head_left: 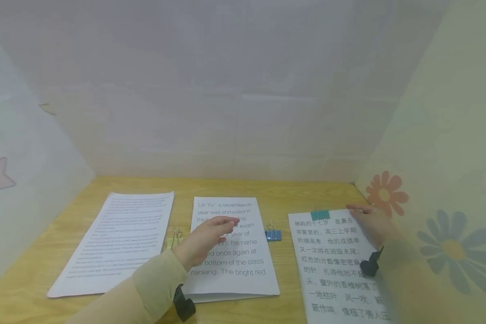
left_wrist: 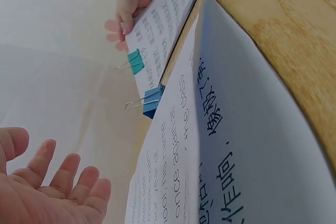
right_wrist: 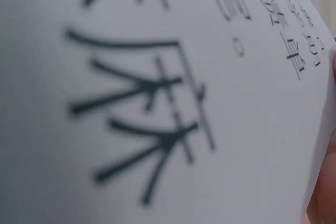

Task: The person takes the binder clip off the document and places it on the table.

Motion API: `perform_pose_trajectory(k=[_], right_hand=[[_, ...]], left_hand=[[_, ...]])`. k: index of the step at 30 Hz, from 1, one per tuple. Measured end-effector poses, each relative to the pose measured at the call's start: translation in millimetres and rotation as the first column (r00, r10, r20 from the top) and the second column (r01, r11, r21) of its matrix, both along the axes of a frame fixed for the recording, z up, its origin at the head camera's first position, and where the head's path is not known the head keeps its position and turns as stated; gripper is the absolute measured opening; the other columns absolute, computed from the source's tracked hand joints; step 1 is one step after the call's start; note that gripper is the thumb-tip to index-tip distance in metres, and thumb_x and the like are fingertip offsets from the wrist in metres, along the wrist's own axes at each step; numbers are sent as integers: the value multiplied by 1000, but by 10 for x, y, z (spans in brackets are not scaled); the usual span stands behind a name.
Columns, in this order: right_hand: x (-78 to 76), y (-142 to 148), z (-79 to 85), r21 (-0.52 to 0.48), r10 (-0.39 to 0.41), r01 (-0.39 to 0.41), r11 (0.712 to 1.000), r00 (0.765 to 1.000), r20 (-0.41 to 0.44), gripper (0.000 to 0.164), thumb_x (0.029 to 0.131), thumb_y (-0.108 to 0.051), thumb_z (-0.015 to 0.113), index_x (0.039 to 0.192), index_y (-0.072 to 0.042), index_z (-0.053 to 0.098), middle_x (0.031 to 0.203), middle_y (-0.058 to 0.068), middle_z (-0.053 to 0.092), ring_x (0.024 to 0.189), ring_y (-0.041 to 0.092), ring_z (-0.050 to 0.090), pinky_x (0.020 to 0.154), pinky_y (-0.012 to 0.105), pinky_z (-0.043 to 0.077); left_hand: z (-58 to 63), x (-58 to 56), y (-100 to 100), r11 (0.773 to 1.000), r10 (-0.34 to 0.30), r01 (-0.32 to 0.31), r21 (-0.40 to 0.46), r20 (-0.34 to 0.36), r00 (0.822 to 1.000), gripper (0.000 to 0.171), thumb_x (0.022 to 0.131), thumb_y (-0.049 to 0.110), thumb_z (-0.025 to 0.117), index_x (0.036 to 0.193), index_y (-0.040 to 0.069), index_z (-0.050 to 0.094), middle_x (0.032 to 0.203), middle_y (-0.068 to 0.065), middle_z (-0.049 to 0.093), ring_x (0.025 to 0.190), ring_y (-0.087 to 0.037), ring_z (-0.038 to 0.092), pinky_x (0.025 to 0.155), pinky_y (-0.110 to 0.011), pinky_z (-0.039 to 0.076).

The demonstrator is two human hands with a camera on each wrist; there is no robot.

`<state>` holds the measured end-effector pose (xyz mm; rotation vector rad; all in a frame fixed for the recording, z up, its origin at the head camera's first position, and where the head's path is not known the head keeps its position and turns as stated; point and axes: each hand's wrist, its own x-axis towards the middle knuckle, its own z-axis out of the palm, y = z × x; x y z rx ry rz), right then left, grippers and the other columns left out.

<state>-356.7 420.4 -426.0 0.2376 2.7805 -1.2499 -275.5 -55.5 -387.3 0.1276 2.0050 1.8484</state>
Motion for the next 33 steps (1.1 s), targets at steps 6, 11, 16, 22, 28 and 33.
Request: perform_pose_trajectory(k=[6,11,16,22,28,33], right_hand=[[136,-82,190,-50,76,-85,995,986,-148,47,84,-46,45,126,-25,43,98,10,59,74,24,60,57,37,47],[286,-160,404,-137,134,-154,979,980,-147,45,86,-41,46,128,-25,41,102,12,58,81,26,59,64,37,48],[409,-249,548,-217,107,-131,967,987,-116,49,83,-42,51,127,-23,42,103,11,58,82,28,59,63,39,48],[568,-386,735,-211,121,-148,966,983,-135,50,83,-42,50,126,-19,43,100,9,60,78,28,60,60,38,48],[720,-590,932,-479,127,-169,861,985,-120,44,84,-30,54,124,-16,46,100,8,61,85,26,59,65,37,49],[793,-836,1007,-471,184,-259,843,963,-199,38,84,-25,55,119,-10,50,96,10,62,80,27,60,62,36,49]], left_hand=[[-5,32,-33,1000,-9,9,14,-20,1000,43,80,43,54,117,21,51,121,2,45,114,-29,36,94,-46,25],[0,58,-64,1000,-19,19,22,-26,999,42,80,43,54,117,22,51,123,1,44,114,-31,36,95,-46,24],[11,83,-87,1000,-8,8,26,-34,999,41,81,41,53,116,20,52,121,-1,45,114,-31,36,94,-47,25],[26,107,-109,999,-20,21,28,-39,999,41,81,41,53,116,20,52,123,-2,44,114,-32,36,94,-48,24],[46,131,-130,999,-37,38,28,-44,998,38,81,42,53,115,24,52,123,-1,43,114,-33,35,94,-49,22],[87,123,-119,999,-36,37,10,-93,995,35,83,41,52,114,24,52,119,3,47,113,-26,38,94,-46,26]])
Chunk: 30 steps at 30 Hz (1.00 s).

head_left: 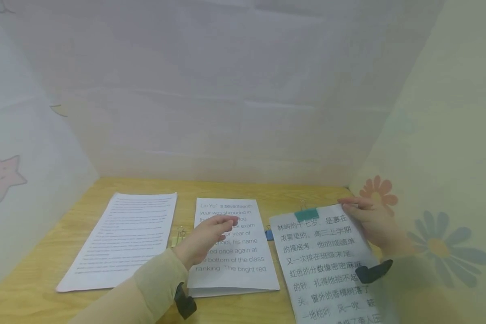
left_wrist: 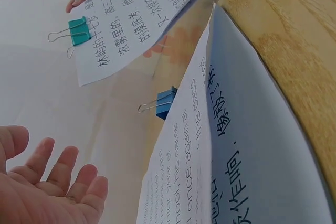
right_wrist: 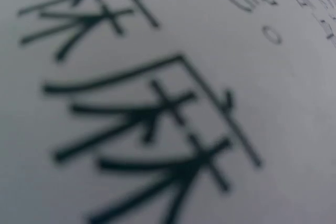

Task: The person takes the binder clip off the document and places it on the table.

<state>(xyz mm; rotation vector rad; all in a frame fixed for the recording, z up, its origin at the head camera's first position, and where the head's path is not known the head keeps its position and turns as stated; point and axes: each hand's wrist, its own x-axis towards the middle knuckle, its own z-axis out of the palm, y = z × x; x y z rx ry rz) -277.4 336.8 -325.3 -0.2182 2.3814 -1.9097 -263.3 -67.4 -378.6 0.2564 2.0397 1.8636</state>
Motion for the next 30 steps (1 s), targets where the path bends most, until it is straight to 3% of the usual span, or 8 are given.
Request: perform_pose_trajectory(k=[3,5,9,16,24,30], right_hand=[[15,-153,-7,-5,31,-32,999,999,-35,33,84,-23,56,114,-10,54,92,10,62,77,28,61,61,37,49],[34,-255,-4,22,34,-34,999,999,-33,34,83,-24,56,114,-10,55,92,11,62,76,29,60,61,38,49],[58,-429,-13,-24,83,-84,996,996,-23,33,84,-22,56,113,-7,55,97,13,60,79,30,60,63,40,49],[95,-711,-63,-97,103,-104,990,995,-10,35,83,-21,57,114,-5,54,100,17,58,81,32,59,66,41,48],[176,-999,-192,-256,101,-88,963,994,36,34,83,-20,57,114,-7,53,104,15,58,84,33,58,66,44,48],[226,-1132,-293,-297,62,-54,953,998,16,34,84,-20,56,114,-7,53,98,17,59,79,32,59,63,45,48]], left_hand=[[31,-5,20,999,-9,7,-53,-44,999,35,82,45,50,113,30,51,117,9,48,111,-23,40,92,-49,26],[58,4,34,995,-40,32,-90,-83,996,35,82,48,49,115,34,49,117,13,47,112,-21,39,93,-50,25],[153,40,101,984,-122,100,-150,-148,981,37,81,51,47,117,42,43,120,18,43,114,-14,36,93,-49,26],[367,63,271,959,-207,149,-242,-236,949,54,76,56,51,125,42,32,118,20,44,106,-4,43,87,-40,35],[492,-27,328,930,-236,154,-335,-220,947,58,74,56,54,126,39,33,102,18,54,97,-6,48,84,-41,36],[507,-146,288,927,-222,157,-342,-160,962,56,75,56,53,125,38,37,113,14,49,111,-15,39,88,-47,31]])
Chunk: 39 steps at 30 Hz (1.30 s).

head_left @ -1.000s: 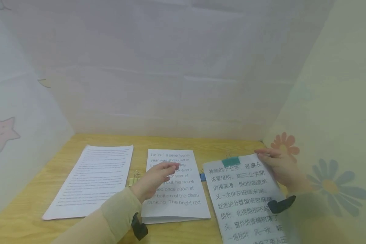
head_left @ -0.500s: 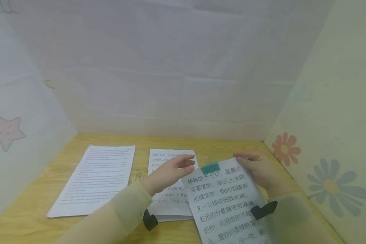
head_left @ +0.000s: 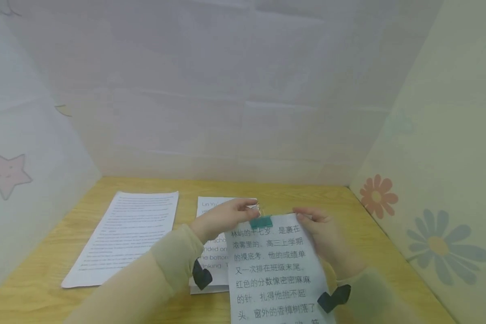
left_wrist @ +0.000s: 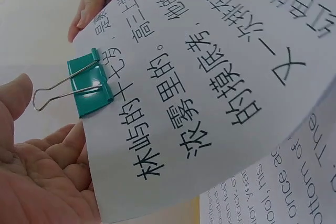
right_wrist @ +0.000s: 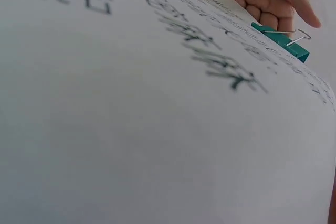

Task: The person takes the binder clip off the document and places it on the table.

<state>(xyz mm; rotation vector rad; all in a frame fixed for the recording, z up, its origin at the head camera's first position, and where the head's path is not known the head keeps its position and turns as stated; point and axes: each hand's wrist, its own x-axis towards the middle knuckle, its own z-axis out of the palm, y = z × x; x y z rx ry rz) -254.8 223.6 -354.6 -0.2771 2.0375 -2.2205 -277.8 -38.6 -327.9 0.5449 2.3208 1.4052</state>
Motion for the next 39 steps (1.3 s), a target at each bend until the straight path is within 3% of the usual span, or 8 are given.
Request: perform_pose_trajectory(k=[5,12,22,30,39], right_hand=[[46,-70,-49,22,-53,52,998,998,33,35,82,-24,57,113,-9,54,100,16,57,80,32,58,64,45,48],[90,-122,-69,24,-116,115,993,991,61,38,79,-23,61,113,-8,54,102,18,57,83,35,57,67,46,47],[108,-137,-86,56,-145,142,988,988,52,38,78,-26,62,111,-8,57,101,17,57,82,34,58,66,44,47],[109,-127,-102,65,-124,121,991,991,50,38,79,-26,61,112,-9,56,99,18,57,83,34,58,66,44,48],[118,-120,-115,72,-122,118,990,990,64,38,79,-25,61,113,-8,55,99,18,58,83,34,58,67,43,47]], left_hand=[[24,-71,-42,1000,-20,21,-20,42,999,59,72,60,53,124,38,39,123,14,41,119,-18,30,92,-49,26],[52,-54,-34,995,-99,101,-16,81,992,61,69,59,57,123,35,42,115,13,46,112,-19,38,90,-47,28],[15,-14,-13,999,-41,40,9,79,996,51,69,60,56,115,41,46,115,17,46,115,-19,35,91,-51,24],[-21,-4,-4,996,-60,57,66,38,997,59,73,50,59,124,25,43,110,10,50,110,-18,40,91,-46,28],[-81,18,21,999,-33,33,37,0,999,53,76,51,55,123,26,46,114,11,49,113,-16,38,93,-43,29]])
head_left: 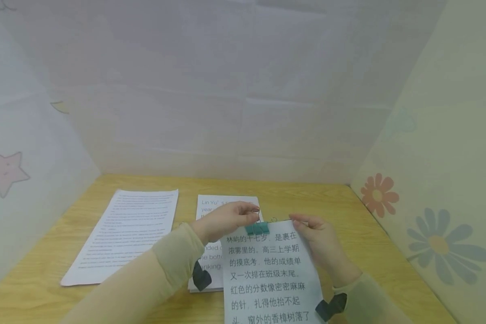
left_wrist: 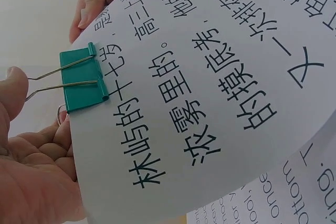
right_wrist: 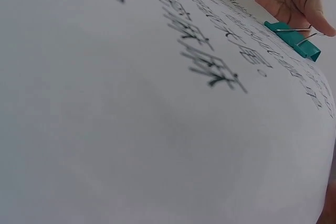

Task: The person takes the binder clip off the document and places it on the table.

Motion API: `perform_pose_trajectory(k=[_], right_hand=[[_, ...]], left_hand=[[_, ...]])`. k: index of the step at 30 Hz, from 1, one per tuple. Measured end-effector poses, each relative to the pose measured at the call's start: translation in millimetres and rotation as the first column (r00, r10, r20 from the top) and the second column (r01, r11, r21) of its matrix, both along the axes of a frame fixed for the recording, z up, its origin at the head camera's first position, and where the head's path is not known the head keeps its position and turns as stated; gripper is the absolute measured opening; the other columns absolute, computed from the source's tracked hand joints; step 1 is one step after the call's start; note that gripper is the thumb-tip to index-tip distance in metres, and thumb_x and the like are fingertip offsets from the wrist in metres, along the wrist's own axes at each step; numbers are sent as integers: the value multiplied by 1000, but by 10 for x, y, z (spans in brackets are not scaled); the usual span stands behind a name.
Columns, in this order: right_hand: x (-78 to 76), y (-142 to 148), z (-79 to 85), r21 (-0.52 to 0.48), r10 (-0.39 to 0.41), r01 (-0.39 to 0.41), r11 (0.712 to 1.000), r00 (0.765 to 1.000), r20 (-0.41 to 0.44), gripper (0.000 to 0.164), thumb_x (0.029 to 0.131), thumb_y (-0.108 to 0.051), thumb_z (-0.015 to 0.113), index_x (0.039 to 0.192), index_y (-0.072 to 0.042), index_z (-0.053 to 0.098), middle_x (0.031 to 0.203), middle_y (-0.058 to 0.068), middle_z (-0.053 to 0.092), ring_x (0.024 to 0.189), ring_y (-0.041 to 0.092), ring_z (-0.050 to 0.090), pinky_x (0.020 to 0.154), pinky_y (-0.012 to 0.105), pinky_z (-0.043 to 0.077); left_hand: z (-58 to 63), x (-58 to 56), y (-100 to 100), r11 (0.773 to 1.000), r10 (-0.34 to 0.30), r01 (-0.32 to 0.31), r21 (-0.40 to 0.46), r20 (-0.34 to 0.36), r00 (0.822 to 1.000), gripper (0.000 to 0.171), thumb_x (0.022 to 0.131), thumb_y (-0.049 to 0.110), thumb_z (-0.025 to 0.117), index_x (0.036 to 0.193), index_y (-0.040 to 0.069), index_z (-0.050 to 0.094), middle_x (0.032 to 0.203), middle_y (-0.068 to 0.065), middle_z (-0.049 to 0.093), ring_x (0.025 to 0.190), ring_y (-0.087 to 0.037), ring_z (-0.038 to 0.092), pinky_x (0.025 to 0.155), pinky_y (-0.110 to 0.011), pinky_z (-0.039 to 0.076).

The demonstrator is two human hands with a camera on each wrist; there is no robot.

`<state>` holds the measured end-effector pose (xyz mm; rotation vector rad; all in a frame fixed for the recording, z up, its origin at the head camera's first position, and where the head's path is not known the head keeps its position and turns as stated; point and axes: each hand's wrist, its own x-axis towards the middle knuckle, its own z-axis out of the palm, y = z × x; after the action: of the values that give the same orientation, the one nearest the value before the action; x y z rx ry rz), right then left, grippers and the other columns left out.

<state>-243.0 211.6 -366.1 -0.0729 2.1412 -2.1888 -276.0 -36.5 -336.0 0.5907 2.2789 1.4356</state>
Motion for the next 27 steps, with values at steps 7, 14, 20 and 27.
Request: perform_pose_trajectory(k=[7,14,20,27], right_hand=[[5,11,-17,13,13,-13,1000,1000,6,39,79,-27,61,113,-9,55,101,17,57,85,33,57,67,43,48],[11,8,-21,13,23,-23,1000,1000,8,36,81,-26,59,113,-9,55,101,16,58,86,33,57,68,42,47],[0,14,-40,19,10,-10,1000,1000,23,37,80,-27,60,112,-10,55,100,16,58,85,32,58,68,42,48],[-11,47,-61,32,10,-11,999,1000,21,39,80,-29,59,114,-10,54,101,16,57,85,32,57,68,42,48]], left_hand=[[-21,38,44,999,46,-46,-3,-58,997,50,77,53,52,119,26,49,114,12,50,112,-14,40,93,-41,29],[-50,36,59,996,85,-84,12,-71,994,47,79,50,52,118,24,51,106,15,53,107,-11,44,93,-41,29],[-52,16,43,994,111,-109,29,-98,989,48,78,51,51,118,24,51,106,15,54,108,-11,43,93,-41,28],[-32,-16,13,989,144,-140,52,-66,987,46,75,56,51,114,32,52,107,16,53,106,-10,45,92,-42,30]])
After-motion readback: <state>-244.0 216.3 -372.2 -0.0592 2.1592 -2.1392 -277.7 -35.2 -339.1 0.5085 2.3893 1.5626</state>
